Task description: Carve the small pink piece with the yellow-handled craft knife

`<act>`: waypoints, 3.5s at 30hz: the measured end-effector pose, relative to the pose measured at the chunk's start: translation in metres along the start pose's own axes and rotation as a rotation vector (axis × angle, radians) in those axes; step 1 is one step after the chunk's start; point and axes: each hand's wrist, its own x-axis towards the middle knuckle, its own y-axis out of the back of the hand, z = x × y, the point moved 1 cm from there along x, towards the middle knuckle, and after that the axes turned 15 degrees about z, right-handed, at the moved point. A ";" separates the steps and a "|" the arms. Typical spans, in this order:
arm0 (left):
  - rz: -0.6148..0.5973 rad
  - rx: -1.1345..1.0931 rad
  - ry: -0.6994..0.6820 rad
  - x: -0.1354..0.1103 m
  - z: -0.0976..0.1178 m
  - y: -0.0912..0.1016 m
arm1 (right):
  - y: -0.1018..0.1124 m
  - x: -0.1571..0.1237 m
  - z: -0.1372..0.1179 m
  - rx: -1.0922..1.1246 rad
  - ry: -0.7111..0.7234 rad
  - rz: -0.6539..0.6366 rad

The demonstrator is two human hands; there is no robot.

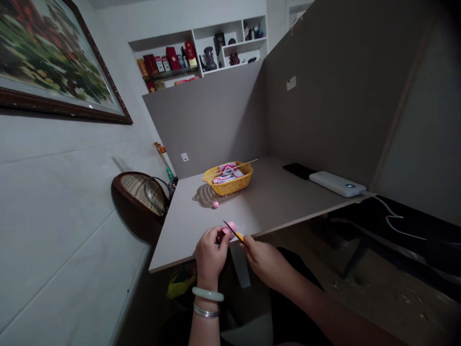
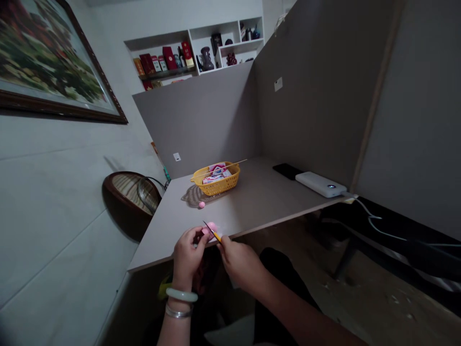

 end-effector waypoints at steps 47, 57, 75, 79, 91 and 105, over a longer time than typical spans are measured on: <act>0.037 -0.020 -0.107 -0.006 0.002 0.003 | 0.026 -0.012 -0.010 -0.107 -0.068 -0.110; 0.045 -0.021 -0.162 -0.009 -0.003 0.000 | 0.019 -0.025 -0.003 -0.047 -0.102 -0.092; 0.034 -0.017 -0.209 -0.004 0.006 0.002 | 0.009 -0.031 0.005 -0.038 -0.110 -0.090; 0.048 -0.014 -0.210 -0.003 0.006 0.001 | 0.005 -0.032 0.008 -0.048 -0.102 -0.098; 0.054 -0.022 -0.155 -0.001 0.003 0.000 | -0.001 -0.016 0.009 -0.007 -0.100 -0.093; 0.040 -0.057 -0.109 -0.003 0.004 0.000 | -0.010 -0.018 0.015 -0.008 -0.071 -0.056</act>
